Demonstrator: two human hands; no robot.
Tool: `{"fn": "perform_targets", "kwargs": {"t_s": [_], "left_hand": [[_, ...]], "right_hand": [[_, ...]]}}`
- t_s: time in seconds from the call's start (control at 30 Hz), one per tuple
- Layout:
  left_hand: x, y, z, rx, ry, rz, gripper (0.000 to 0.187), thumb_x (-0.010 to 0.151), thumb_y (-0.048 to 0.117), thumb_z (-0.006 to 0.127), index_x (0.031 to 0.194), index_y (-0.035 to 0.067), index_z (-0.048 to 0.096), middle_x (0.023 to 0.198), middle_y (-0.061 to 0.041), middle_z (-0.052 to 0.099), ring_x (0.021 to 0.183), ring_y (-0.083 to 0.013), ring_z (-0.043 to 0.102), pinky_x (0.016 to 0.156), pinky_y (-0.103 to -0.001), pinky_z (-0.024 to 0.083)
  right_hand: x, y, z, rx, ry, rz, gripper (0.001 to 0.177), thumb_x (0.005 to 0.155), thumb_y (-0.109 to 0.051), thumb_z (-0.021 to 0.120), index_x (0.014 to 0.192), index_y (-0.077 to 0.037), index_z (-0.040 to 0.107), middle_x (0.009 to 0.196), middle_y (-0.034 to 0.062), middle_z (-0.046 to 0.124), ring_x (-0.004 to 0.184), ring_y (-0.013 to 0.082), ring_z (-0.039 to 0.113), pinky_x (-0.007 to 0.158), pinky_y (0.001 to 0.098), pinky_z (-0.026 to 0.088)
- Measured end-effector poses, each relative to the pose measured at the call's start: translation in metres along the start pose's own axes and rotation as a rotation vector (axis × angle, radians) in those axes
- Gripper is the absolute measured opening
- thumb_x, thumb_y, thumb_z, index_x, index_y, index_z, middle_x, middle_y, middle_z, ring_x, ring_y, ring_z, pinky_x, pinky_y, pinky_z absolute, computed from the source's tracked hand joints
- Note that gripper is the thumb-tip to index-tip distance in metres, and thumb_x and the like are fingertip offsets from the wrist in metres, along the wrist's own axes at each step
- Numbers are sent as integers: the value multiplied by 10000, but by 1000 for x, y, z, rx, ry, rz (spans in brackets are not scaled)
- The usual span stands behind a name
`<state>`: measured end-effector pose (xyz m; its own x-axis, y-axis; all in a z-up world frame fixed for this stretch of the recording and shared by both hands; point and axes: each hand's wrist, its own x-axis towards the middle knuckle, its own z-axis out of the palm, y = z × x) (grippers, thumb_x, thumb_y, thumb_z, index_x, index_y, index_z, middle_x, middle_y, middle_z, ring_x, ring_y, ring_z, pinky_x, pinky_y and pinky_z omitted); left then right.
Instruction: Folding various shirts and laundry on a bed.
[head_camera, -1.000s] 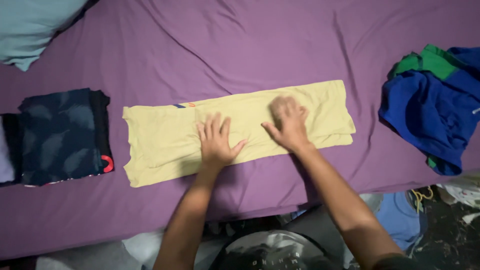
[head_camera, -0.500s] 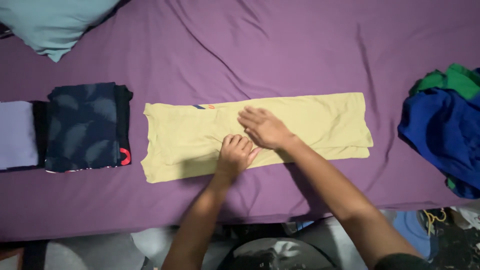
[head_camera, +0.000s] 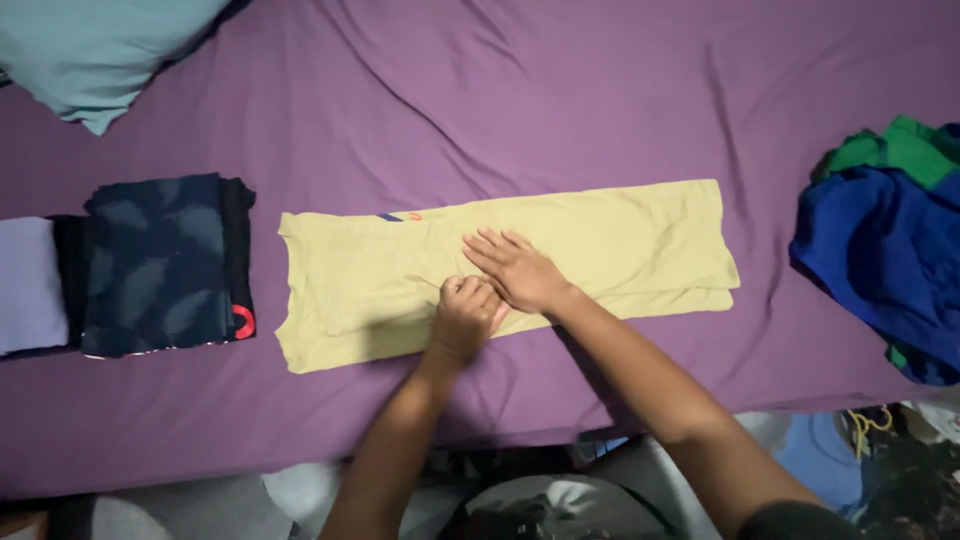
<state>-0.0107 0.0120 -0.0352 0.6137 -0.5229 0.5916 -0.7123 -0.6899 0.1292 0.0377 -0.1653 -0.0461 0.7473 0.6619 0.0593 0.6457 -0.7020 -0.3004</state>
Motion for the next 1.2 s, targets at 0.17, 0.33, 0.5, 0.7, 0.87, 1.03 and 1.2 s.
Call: {"fn": "perform_targets", "kwargs": {"t_s": [0.17, 0.33, 0.5, 0.7, 0.87, 1.03, 1.2], "left_hand": [[1, -1, 3, -47, -52, -15, 238, 805, 302, 827, 742, 113, 697, 781, -36, 642, 866, -229, 599, 864, -440, 423], [37, -8, 3, -144, -109, -74, 232, 821, 280, 784, 701, 103, 693, 780, -52, 660, 904, -259, 616, 908, -488, 429], [37, -7, 39, -138, -160, -268, 501, 943, 408, 684, 1360, 133, 645, 1426, -179, 549, 1379, -354, 470, 1162, -606, 310], [48, 0, 28, -103, -351, -356, 928, 778, 695, 693, 1542, 229, 448, 1624, -213, 308, 1518, -422, 243, 1152, -730, 159], [52, -1, 32, -56, -402, -363, 1010, 747, 756, 675, 1575, 257, 383, 1656, -218, 228, 1532, -433, 177, 1149, -733, 146], [52, 0, 30, -44, -428, -378, 1021, 750, 770, 660, 1589, 269, 364, 1669, -215, 200, 1545, -422, 163, 1159, -725, 145], [58, 1, 19, -79, -427, -387, 1011, 746, 751, 682, 1565, 231, 395, 1650, -221, 238, 1531, -416, 181, 1167, -705, 149]], "right_hand": [[14, 20, -28, 13, 155, 106, 602, 1006, -311, 542, 1526, -25, 440, 1595, 174, 375, 1488, 363, 298, 1187, 514, 221], [-48, 37, -44, 102, 337, 357, 488, 1058, -294, 532, 1492, -70, 527, 1577, 144, 461, 1516, 342, 357, 1269, 478, 257], [-100, 82, -45, -52, 285, 667, 531, 1060, -348, 502, 1512, -70, 495, 1611, 180, 417, 1531, 327, 328, 1254, 491, 238], [-123, 93, -127, -137, -40, 972, 802, 936, -648, 412, 1617, -239, 301, 1720, 127, 135, 1514, 314, 24, 1165, 576, 26], [-114, 84, -74, -93, 208, 828, 752, 992, -594, 478, 1568, -119, 385, 1649, 189, 286, 1538, 388, 188, 1218, 550, 146], [-78, 71, -38, -20, 170, 435, 670, 1024, -513, 483, 1557, -112, 418, 1661, 144, 335, 1566, 327, 279, 1242, 527, 203], [-98, 125, -64, -32, 127, 900, 746, 1039, -543, 398, 1627, -117, 225, 1688, 130, 62, 1565, 311, 32, 1228, 537, 9]]}}
